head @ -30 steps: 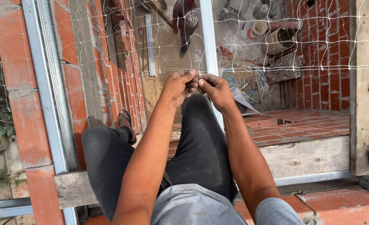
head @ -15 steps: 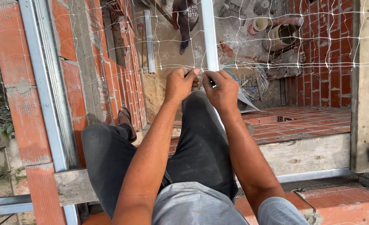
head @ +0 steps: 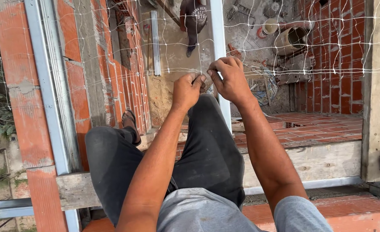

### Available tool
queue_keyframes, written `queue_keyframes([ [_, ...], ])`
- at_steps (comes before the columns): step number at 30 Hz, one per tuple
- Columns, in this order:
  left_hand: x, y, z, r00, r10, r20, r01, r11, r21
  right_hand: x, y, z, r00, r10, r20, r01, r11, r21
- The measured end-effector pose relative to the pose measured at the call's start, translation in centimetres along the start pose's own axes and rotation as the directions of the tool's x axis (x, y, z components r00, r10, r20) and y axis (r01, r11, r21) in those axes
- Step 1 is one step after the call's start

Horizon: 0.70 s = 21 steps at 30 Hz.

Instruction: Installing a safety net onto a metal frame at a construction site using manual tying and a power drill

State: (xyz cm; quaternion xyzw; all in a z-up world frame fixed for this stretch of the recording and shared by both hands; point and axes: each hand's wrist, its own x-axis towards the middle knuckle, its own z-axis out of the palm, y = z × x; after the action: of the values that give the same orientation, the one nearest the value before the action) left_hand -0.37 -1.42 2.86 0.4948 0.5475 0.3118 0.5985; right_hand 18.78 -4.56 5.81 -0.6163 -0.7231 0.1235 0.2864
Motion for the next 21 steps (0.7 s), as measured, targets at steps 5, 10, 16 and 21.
queue_keyframes([
  [5,-0.6,-0.8,-0.4,0.969,0.245,-0.013,-0.203,0.831,0.518,-0.1,0.9,0.9,0.998,0.014,0.059,-0.015,1.000,0.009],
  [10,-1.5,-0.7,0.4,0.909,0.416,-0.038,-0.231,0.575,0.785,0.1,0.6,0.9,0.998,0.006,0.069,-0.007,1.000,0.018],
  [16,-2.0,-1.4,0.1,0.785,0.618,0.048,-0.299,0.310,0.902,0.1,1.1,1.2,0.996,-0.058,0.071,0.067,0.990,-0.122],
  [21,-0.4,-2.9,-0.3,0.727,0.655,0.206,-0.495,0.292,0.818,0.2,1.0,1.1,0.994,-0.061,0.091,0.072,0.988,-0.133],
])
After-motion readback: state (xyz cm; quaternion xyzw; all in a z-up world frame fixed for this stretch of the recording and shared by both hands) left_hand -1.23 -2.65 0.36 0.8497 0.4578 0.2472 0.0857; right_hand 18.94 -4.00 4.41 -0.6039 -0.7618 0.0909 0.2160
